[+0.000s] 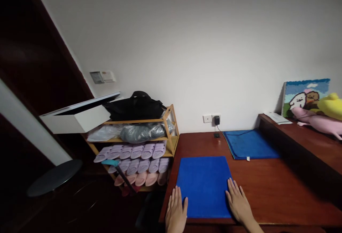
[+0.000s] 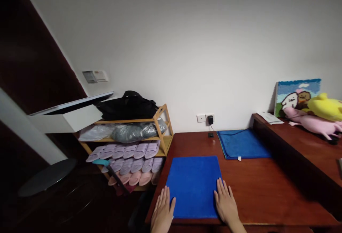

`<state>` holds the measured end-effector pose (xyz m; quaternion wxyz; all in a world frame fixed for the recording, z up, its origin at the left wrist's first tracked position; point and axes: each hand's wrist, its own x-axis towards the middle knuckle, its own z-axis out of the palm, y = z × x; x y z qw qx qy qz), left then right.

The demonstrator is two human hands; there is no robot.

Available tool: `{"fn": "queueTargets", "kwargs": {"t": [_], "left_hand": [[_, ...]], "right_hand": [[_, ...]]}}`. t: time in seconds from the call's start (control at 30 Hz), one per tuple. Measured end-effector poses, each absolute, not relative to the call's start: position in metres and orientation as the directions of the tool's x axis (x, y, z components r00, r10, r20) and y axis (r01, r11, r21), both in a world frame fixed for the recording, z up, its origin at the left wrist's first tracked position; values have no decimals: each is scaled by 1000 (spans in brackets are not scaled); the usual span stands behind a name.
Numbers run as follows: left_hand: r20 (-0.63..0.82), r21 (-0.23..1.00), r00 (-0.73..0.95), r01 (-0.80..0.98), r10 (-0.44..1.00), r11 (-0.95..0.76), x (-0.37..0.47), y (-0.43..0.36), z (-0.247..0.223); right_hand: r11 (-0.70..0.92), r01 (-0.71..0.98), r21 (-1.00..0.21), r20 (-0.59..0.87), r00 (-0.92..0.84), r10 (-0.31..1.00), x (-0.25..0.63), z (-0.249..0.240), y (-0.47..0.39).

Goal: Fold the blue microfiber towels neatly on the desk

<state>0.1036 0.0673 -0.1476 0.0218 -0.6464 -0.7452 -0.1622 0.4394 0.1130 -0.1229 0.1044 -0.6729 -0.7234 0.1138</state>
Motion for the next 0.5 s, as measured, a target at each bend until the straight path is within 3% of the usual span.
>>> {"fn": "queueTargets", "kwargs": {"t": [0.17,0.3,0.37,0.5], "left_hand": [[239,231,-152,968,959,96,104,68,-148],[149,240,-224,953,963,185,93,83,-135],[170,244,-256,947,952,211,99,100,-120],[270,288,-39,957,962,-42,169,136,-82]], "right_hand": [[69,951,-300,32,-63,998,436,-104,143],[56,950,-306,19,-53,998,434,-98,165],[66,949,-309,13,-66,998,435,-100,170],[64,950,-306,4,-66,998,436,-102,169]]}}
